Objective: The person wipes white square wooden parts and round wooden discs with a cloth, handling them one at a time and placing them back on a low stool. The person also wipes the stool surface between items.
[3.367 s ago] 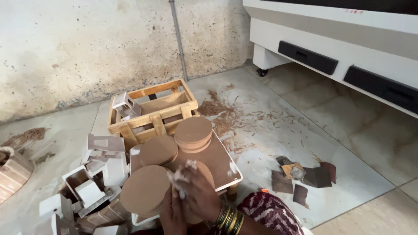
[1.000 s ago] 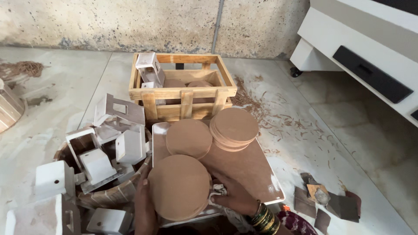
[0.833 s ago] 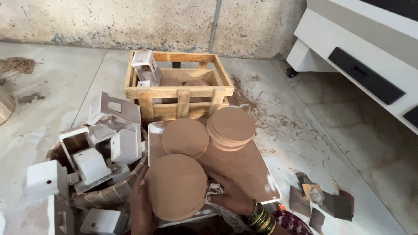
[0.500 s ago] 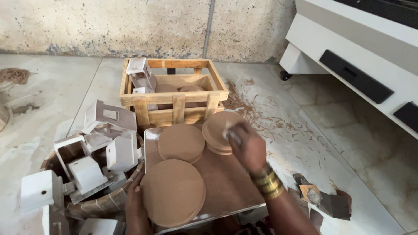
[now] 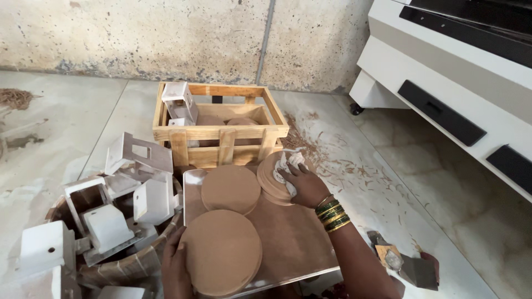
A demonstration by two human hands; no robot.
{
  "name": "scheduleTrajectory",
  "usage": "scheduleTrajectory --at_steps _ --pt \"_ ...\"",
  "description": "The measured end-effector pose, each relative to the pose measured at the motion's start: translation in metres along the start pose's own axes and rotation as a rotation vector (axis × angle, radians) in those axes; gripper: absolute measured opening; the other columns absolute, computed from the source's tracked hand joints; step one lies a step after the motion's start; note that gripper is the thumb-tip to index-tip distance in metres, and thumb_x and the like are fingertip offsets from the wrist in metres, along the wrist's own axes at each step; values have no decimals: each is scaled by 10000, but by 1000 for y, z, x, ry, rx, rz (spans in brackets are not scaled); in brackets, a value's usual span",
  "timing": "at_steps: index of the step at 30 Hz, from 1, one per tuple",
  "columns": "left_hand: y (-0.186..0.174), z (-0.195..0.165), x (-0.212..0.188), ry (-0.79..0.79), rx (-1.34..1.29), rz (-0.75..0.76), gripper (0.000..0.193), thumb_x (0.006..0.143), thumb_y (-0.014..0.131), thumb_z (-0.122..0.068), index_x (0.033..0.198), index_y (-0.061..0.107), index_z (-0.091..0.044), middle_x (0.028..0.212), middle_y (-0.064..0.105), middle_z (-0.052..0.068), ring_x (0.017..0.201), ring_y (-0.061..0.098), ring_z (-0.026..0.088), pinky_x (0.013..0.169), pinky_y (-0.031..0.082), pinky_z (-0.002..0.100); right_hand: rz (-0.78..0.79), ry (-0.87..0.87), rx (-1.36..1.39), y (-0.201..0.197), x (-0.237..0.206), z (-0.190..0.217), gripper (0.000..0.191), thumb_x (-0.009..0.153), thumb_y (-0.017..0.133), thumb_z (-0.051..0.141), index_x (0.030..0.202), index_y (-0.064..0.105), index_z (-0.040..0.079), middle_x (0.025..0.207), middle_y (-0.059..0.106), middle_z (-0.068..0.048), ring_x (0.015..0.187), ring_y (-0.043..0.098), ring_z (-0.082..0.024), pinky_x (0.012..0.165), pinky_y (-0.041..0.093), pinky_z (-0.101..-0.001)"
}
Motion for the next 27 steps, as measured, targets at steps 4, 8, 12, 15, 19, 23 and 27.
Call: scheduleTrajectory --at_steps 4,8,12,15,19,23,27 --pt "5 -2 -5 -52 -154 -2 468 970 476 -183 1398 567 -19 1390 605 161 1229 593 234 1043 451 370 83 66 -20 -1 -1 -1 1020 602 889 221 1496 406 310 1583 405 -72 1436 423 -363 1073 472 -448" --pt "9 -4 -9 -140 -186 -19 475 969 468 -183 1412 551 -35 1373 606 143 1209 600 230 1019 468 373 -14 -37 -68 -9 -5 4 850 760 761 119 1524 431 294 1588 409 -99 1403 417 -411 1072 457 -465" --pt "10 -15 -15 -128 -208 9 470 982 467 -189 1419 543 -33 1360 609 148 1206 592 225 1014 464 369 -15 -18 -16 -9 -7 2 706 822 690 125 1471 500 326 1559 479 -64 1359 503 -342 1038 493 -433" --pt "12 -26 -19 -62 -192 30 468 987 469 -192 1419 542 -28 1373 607 146 1224 588 219 1029 456 357 -57 -45 0 -15 -10 3 605 851 680 158 1421 572 328 1497 554 -73 1310 567 -320 1018 509 -428" --pt "14 -24 -21 -149 -220 -5 474 971 474 -195 1415 541 -40 1368 600 142 1222 585 233 1018 463 375 -24 -72 142 -25 -12 -2 573 820 738 230 1376 611 281 1422 595 -103 1242 608 -308 996 509 -413" --pt "13 -35 -10 33 -23 25 471 982 471 -202 1401 560 -7 1405 588 155 1274 572 255 1071 428 370 -74 187 252 -36 -3 -21 682 845 660 431 1493 523 267 1522 545 -91 1374 536 -344 1141 471 -458" --pt "18 -46 -3 196 91 102 444 1016 442 -200 1386 553 18 1463 540 176 1335 539 278 1104 416 379 104 430 200 -19 3 -28 1189 701 760 753 1636 209 267 1711 100 -182 1512 110 -502 1207 187 -587"
Point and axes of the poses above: each hand's wrist, its own x-axis towards the middle knuckle, its own y-axis out of the palm, z = x × y, the point moved 6 cm from there along x, towards the middle knuckle
